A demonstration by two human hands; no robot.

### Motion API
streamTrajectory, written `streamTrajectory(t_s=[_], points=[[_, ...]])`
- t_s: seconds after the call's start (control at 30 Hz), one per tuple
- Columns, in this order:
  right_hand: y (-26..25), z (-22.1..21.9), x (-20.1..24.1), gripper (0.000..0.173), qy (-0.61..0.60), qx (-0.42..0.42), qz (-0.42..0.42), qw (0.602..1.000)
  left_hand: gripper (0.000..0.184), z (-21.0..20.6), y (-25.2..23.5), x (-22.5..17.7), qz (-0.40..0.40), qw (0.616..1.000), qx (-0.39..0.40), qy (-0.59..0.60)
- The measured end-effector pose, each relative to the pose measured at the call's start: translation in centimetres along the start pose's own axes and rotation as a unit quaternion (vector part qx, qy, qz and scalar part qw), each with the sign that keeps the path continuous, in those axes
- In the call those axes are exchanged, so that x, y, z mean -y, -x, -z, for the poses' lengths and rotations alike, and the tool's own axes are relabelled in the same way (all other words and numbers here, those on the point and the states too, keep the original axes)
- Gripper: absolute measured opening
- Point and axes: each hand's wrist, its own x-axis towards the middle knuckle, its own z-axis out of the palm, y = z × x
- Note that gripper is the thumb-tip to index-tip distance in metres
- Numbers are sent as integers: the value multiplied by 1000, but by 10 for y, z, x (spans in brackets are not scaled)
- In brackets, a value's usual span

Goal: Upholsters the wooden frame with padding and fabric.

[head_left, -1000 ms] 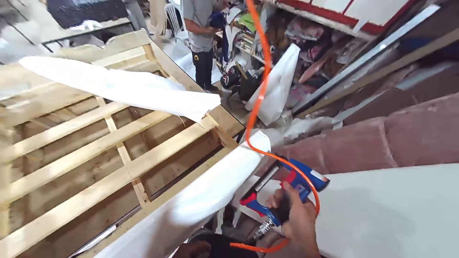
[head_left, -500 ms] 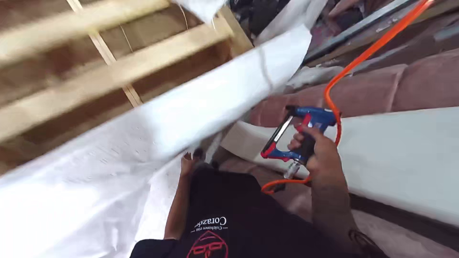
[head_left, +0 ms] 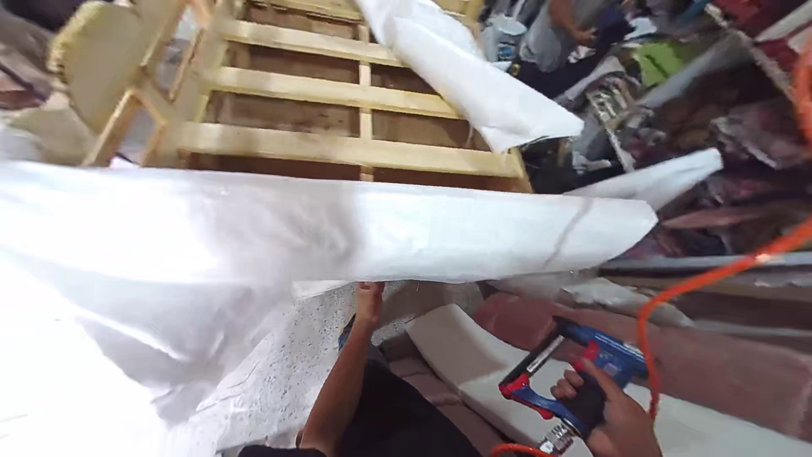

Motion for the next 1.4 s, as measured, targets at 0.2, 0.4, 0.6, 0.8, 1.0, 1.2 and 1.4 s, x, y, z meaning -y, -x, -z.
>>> streamTrajectory(t_s=[0.2,0.4,0.6,0.8,1.0,1.2,1.4], points=[[11,-8,2,21,10,-55,16,998,28,-1,40,-13,90,985,-11,-146],[3,-7,5,23,-39,-46,25,998,18,-3,38,10,87,984,97,121],[5,2,5,24,-44,-75,21,996,45,-47,30,24,79,992,40,-89],[4,9,10,25,-49,-95,47,993,13,-82,84,13,143,976,-61,-156],[2,20,15,23,-56,-113,60,990,24,-95,109,16,182,983,18,-7],[-8,22,10,25,-33,-120,48,991,46,-176,124,39,190,930,229,-216],[-9,24,10,26,-45,-104,52,992,51,-202,106,41,151,942,170,-245]])
